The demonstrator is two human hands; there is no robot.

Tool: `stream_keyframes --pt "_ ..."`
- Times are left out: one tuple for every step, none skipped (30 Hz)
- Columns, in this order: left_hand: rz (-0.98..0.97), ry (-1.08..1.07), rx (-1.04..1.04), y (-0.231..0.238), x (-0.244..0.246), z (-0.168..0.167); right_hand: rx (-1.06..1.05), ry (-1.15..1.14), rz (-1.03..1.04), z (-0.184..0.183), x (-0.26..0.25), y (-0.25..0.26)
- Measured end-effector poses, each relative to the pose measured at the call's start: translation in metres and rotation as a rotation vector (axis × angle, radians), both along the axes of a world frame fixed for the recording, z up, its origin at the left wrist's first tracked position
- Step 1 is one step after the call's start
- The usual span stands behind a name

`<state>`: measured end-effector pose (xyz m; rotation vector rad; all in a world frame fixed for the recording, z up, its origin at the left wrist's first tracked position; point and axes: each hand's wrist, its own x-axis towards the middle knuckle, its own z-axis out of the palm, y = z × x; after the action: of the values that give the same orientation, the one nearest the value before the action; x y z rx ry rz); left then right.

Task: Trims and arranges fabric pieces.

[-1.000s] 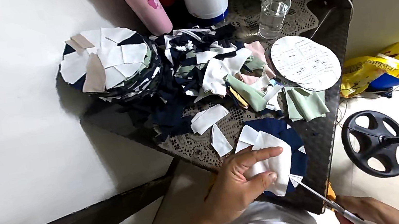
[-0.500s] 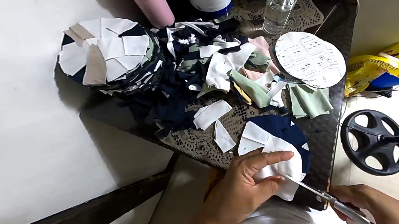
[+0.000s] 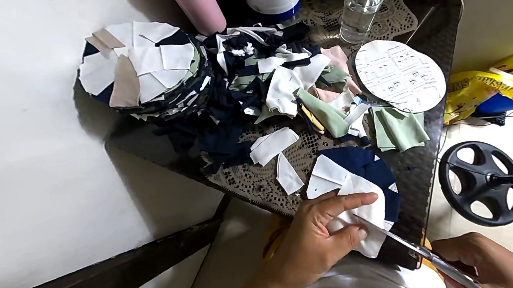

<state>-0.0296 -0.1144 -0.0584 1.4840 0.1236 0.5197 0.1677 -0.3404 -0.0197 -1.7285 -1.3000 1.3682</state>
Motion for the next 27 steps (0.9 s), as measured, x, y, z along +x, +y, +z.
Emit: stream_keyframes --pt "-0.001 -0.002 0.000 0.000 0.000 0.000 0.015 -0.005 -0.004 -0.001 0.000 -0.001" --pt "0.000 -0.004 -0.002 0.000 0.000 0.000 0.030 -0.012 -0.008 -0.002 0.000 -0.001" --pt "0.002 -0.005 -0.007 0.000 0.001 -0.001 0.044 -0.022 -0.010 -0.002 0.000 -0.001" --pt "0.003 -0.002 -0.011 -0.001 0.001 -0.001 0.055 -0.030 -0.012 -0.003 -0.001 -0.002" --pt "0.000 0.004 -0.012 -0.001 0.001 -0.001 0.064 -0.036 -0.016 -0.003 -0.001 -0.002" --pt "-0.002 0.009 -0.013 -0.001 0.000 0.000 0.071 -0.040 -0.017 -0.004 -0.001 -0.002" --pt "-0.003 0.014 -0.012 -0.001 0.000 0.000 0.074 -0.043 -0.018 -0.004 -0.001 -0.002" --pt "-0.004 0.021 -0.008 -0.001 0.000 0.000 0.078 -0.045 -0.017 -0.004 -0.001 -0.002" --pt "-0.006 0.026 -0.005 0.000 0.000 0.000 0.083 -0.047 -0.017 -0.005 -0.001 -0.002" --pt "-0.008 0.030 -0.004 0.000 0.000 0.000 0.088 -0.047 -0.017 -0.005 -0.001 -0.003" --pt "-0.011 0.034 -0.007 0.000 -0.001 -0.001 0.097 -0.050 -0.014 -0.006 -0.001 -0.003" --pt "-0.017 0.036 -0.017 0.001 -0.001 0.000 0.108 -0.052 -0.012 -0.006 -0.002 -0.004" --pt "-0.025 0.042 -0.033 0.001 -0.002 0.000 0.118 -0.056 -0.010 -0.007 -0.002 -0.004" --pt "-0.033 0.052 -0.053 0.002 -0.004 0.000 0.126 -0.060 -0.010 -0.007 -0.002 -0.004" --pt "-0.041 0.064 -0.076 0.003 -0.006 0.000 0.130 -0.061 -0.010 -0.007 -0.003 -0.004" --pt "-0.046 0.079 -0.100 0.004 -0.007 0.000 0.135 -0.061 -0.011 -0.008 -0.003 -0.005" --pt "-0.046 0.091 -0.122 0.005 -0.009 0.001 0.138 -0.059 -0.011 -0.008 -0.004 -0.005" --pt "-0.044 0.100 -0.137 0.005 -0.010 0.001 0.136 -0.057 -0.010 -0.008 -0.005 -0.005" --pt "-0.040 0.103 -0.138 0.006 -0.010 0.001 0.124 -0.050 -0.008 -0.008 -0.005 -0.005" --pt "-0.042 0.102 -0.137 0.006 -0.010 0.002 0.103 -0.040 -0.007 -0.008 -0.006 -0.004" --pt "-0.049 0.101 -0.141 0.007 -0.011 0.002 0.068 -0.023 -0.006 -0.007 -0.006 -0.004" --pt "-0.055 0.102 -0.144 0.007 -0.011 0.002 0.026 -0.008 -0.004 -0.006 -0.007 -0.003" --pt "-0.063 0.101 -0.145 0.007 -0.011 0.003 -0.015 -0.001 0.009 -0.004 -0.006 -0.002" --pt "-0.072 0.099 -0.143 0.006 -0.011 0.003 -0.043 -0.001 0.025 -0.003 -0.006 -0.001" --pt "-0.084 0.098 -0.142 0.006 -0.011 0.004 -0.056 -0.009 0.040 -0.003 -0.006 0.000" --pt "-0.097 0.100 -0.147 0.006 -0.011 0.005 -0.059 -0.017 0.053 -0.003 -0.006 0.001" --pt "-0.111 0.105 -0.152 0.005 -0.011 0.005 -0.061 -0.022 0.066 -0.003 -0.006 0.002"
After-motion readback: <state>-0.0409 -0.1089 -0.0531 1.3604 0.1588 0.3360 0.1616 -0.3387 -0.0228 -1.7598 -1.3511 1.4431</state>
